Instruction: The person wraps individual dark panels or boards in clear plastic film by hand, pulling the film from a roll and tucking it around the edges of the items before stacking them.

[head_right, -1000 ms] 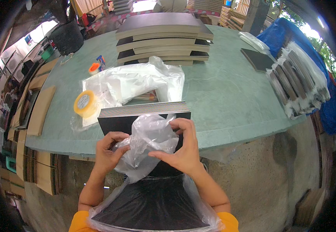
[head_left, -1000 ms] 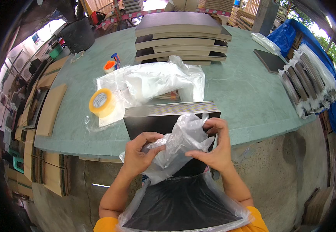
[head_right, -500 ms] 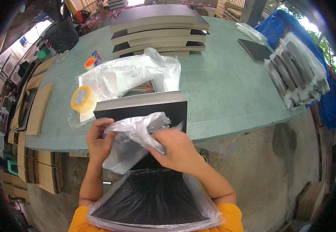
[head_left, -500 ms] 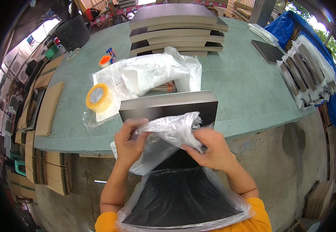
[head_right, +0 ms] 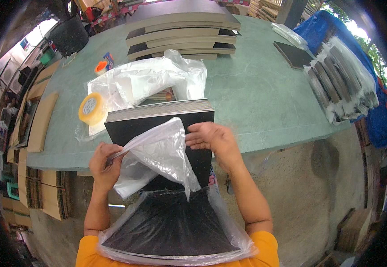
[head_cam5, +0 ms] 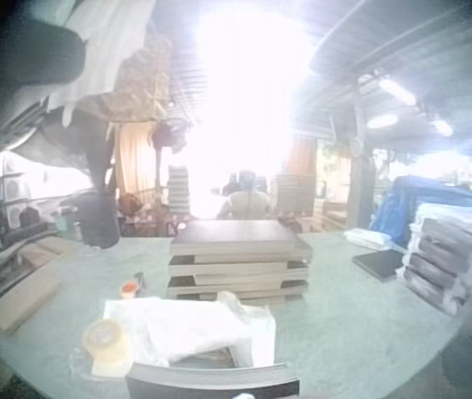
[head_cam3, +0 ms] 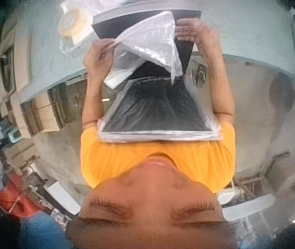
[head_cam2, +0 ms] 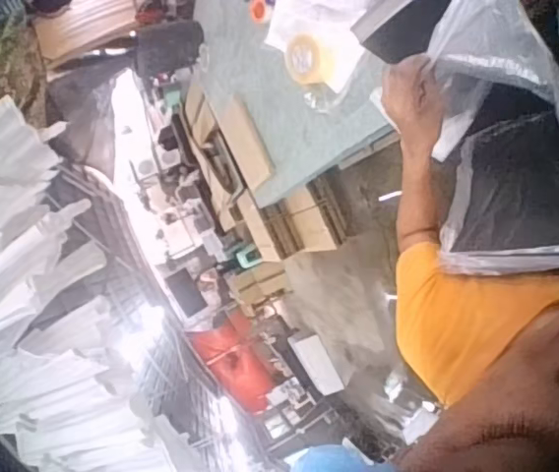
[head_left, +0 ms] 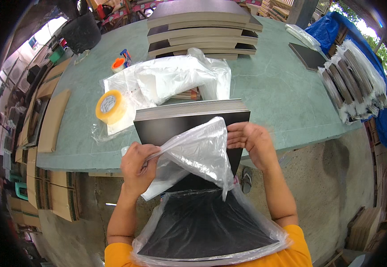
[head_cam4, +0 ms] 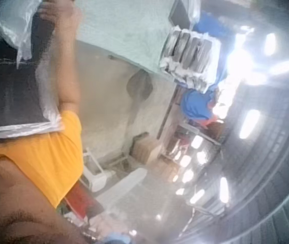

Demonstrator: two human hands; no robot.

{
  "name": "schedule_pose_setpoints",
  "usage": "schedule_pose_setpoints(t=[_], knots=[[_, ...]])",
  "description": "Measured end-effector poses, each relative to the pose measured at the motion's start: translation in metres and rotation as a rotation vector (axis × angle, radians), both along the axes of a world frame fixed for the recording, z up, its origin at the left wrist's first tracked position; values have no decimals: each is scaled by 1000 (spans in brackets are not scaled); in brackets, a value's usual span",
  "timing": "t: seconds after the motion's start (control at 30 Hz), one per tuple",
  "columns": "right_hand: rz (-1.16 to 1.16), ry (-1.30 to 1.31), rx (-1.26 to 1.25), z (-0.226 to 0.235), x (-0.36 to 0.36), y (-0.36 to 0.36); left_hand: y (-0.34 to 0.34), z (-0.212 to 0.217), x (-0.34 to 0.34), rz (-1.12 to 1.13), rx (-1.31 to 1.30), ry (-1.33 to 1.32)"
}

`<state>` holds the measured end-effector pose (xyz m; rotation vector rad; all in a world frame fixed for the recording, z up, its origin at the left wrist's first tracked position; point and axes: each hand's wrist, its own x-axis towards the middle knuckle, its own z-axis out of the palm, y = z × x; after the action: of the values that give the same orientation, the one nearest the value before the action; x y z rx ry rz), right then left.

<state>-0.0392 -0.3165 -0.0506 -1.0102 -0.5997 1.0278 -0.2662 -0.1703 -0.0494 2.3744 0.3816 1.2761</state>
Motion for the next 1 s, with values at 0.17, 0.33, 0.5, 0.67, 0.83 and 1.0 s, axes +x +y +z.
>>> schedule_pose_setpoints(t=[0.17, 0.33, 0.5, 0.67, 0.83, 1.0], knots=[[86, -311, -235, -5, -11, 1, 5, 1, 6, 113, 205, 195], [42, -187, -299, -25, -11, 5, -27, 12, 29, -41, -445, 268], [74, 399, 152, -44, -21, 13, -40, -9, 58, -267, -566, 268], [-265, 454, 81, -32, 36, -42, 37, -60, -59, 212, -1139, -36], [114, 68, -56, -24, 18, -38, 61, -28, -90, 473, -849, -469], [186, 214, 109, -7, -34, 5, -3, 48, 35, -370, -667, 270]])
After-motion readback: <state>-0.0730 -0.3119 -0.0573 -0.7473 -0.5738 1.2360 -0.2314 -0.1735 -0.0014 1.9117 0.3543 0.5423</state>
